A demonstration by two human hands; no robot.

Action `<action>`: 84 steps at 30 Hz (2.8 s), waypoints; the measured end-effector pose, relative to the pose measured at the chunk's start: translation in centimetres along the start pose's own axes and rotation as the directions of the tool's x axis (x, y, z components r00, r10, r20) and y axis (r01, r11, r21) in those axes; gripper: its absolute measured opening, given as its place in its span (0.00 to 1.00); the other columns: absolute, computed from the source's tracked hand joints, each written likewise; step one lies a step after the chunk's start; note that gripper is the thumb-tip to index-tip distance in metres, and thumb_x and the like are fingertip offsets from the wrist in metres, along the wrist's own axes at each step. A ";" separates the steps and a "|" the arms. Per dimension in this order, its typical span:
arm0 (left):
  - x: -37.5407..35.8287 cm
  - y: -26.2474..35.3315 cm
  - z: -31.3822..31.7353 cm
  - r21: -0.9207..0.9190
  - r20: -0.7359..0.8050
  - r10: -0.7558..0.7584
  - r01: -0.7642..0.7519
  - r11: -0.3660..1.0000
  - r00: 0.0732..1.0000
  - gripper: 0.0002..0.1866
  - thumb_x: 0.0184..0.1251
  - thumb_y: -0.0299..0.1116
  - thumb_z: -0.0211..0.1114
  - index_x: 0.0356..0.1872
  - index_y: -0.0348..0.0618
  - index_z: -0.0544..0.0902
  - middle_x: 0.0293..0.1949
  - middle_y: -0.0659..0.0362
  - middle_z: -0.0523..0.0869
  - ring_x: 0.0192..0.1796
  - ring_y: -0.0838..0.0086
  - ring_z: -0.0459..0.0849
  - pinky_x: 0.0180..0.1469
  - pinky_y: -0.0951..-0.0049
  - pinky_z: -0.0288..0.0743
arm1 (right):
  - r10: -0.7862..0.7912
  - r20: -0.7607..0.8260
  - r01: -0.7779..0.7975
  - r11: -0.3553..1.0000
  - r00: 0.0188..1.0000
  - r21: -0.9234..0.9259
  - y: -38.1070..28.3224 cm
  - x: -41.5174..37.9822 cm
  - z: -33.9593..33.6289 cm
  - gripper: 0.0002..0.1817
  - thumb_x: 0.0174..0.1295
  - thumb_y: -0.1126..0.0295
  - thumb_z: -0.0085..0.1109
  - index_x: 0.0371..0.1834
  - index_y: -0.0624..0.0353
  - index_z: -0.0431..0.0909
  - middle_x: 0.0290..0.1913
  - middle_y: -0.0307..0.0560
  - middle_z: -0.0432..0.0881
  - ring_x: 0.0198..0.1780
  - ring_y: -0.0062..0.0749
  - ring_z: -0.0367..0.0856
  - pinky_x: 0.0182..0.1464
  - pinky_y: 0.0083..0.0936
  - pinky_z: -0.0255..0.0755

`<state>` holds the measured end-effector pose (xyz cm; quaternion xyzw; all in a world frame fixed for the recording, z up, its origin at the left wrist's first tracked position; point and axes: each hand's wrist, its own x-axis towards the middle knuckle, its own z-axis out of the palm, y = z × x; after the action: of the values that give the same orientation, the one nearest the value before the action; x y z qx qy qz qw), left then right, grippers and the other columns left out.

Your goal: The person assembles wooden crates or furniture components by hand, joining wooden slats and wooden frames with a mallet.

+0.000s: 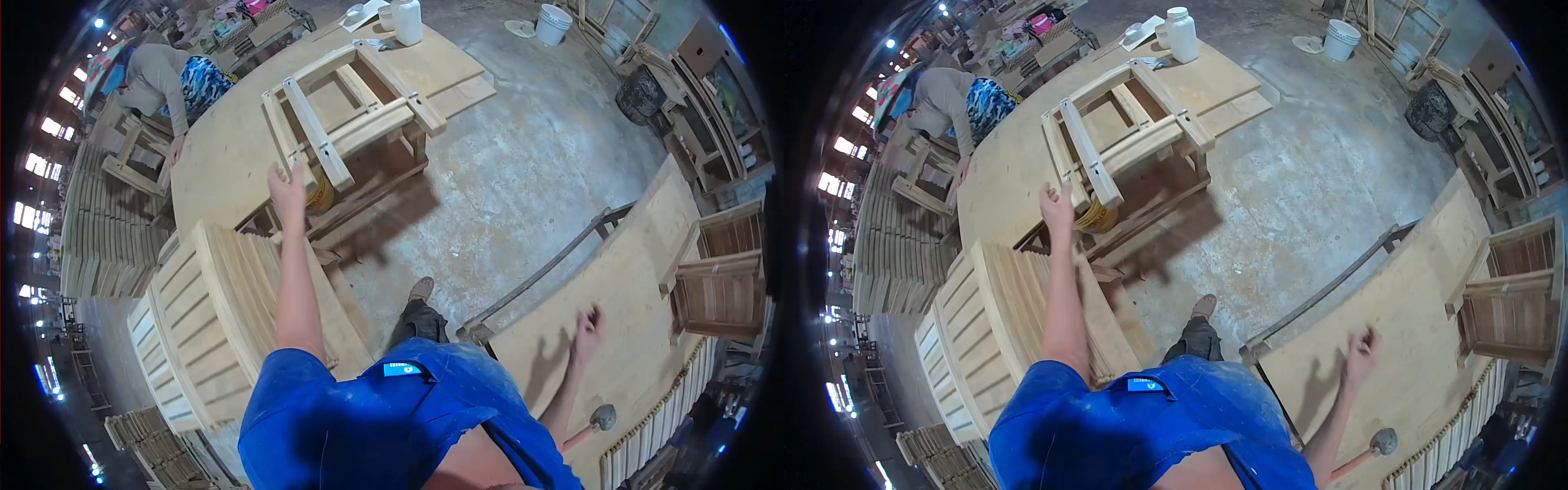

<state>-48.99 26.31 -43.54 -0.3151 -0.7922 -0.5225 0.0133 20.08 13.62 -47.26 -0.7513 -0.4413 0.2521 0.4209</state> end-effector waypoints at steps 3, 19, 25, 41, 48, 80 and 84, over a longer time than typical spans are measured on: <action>9.9 -6.7 3.1 0.220 0.058 -0.074 0.059 0.974 0.996 0.43 0.61 0.53 0.71 0.66 0.27 0.71 0.58 0.36 0.81 0.61 0.51 0.81 0.63 0.60 0.73 | -0.233 0.342 0.249 0.968 0.910 -0.003 -11.3 5.0 13.1 0.35 0.54 0.63 0.76 0.66 0.58 0.75 0.53 0.49 0.80 0.52 0.33 0.79 0.51 0.31 0.75; 24.0 -18.1 11.5 0.273 0.612 -0.316 0.182 0.945 0.725 0.20 0.58 0.38 0.66 0.40 0.25 0.85 0.37 0.49 0.85 0.41 0.63 0.78 0.49 0.57 0.75 | -0.604 0.711 0.534 0.759 0.361 0.373 -28.3 18.0 55.6 0.35 0.33 0.55 0.80 0.50 0.56 0.85 0.47 0.52 0.88 0.46 0.45 0.85 0.50 0.39 0.80; 18.9 -13.6 9.6 0.176 0.596 -0.248 0.178 0.968 0.764 0.19 0.53 0.33 0.65 0.45 0.29 0.82 0.38 0.55 0.80 0.41 0.65 0.76 0.45 0.61 0.74 | -0.270 0.807 0.167 0.963 0.525 0.213 -27.6 7.9 47.1 0.41 0.34 0.63 0.78 0.56 0.62 0.73 0.45 0.58 0.85 0.48 0.55 0.85 0.50 0.44 0.79; -2.5 5.3 7.7 -0.020 0.753 0.074 -0.090 0.996 0.653 0.27 0.51 0.32 0.66 0.54 0.31 0.78 0.45 0.54 0.79 0.45 0.65 0.76 0.48 0.62 0.74 | 0.115 0.049 -0.121 0.982 0.992 0.145 -5.9 -12.5 -0.6 0.54 0.35 0.69 0.76 0.73 0.66 0.61 0.61 0.64 0.77 0.61 0.49 0.78 0.63 0.35 0.74; -11.9 11.2 3.2 -0.137 0.844 0.183 -0.127 0.982 0.505 0.30 0.49 0.31 0.66 0.58 0.32 0.76 0.48 0.54 0.78 0.47 0.64 0.77 0.50 0.62 0.74 | 0.325 -0.214 -0.278 0.934 0.921 0.223 9.7 -23.2 -13.4 0.51 0.36 0.67 0.73 0.71 0.70 0.63 0.63 0.62 0.76 0.65 0.43 0.75 0.67 0.33 0.68; -42.8 18.9 0.8 -0.239 0.936 0.305 -0.322 0.916 0.174 0.58 0.54 0.53 0.77 0.78 0.34 0.53 0.74 0.38 0.65 0.76 0.51 0.64 0.77 0.60 0.58 | 0.055 -0.119 -0.125 0.675 0.991 -0.727 15.2 -20.9 -36.5 0.30 0.56 0.51 0.70 0.52 0.66 0.81 0.32 0.56 0.83 0.36 0.49 0.83 0.41 0.41 0.75; -38.2 14.2 -14.3 -0.196 0.763 0.393 -0.395 0.897 0.513 0.52 0.53 0.48 0.78 0.75 0.35 0.62 0.73 0.39 0.66 0.75 0.49 0.66 0.75 0.57 0.60 | 0.026 0.210 0.086 0.856 0.977 -0.510 10.0 -11.9 -27.9 0.29 0.62 0.55 0.68 0.58 0.66 0.79 0.37 0.54 0.82 0.36 0.38 0.81 0.40 0.36 0.76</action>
<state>-15.51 -0.55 -38.78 -0.6824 -0.6243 -0.3121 -0.2169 39.71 -10.80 -41.26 -0.7988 -0.5463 0.1956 0.1591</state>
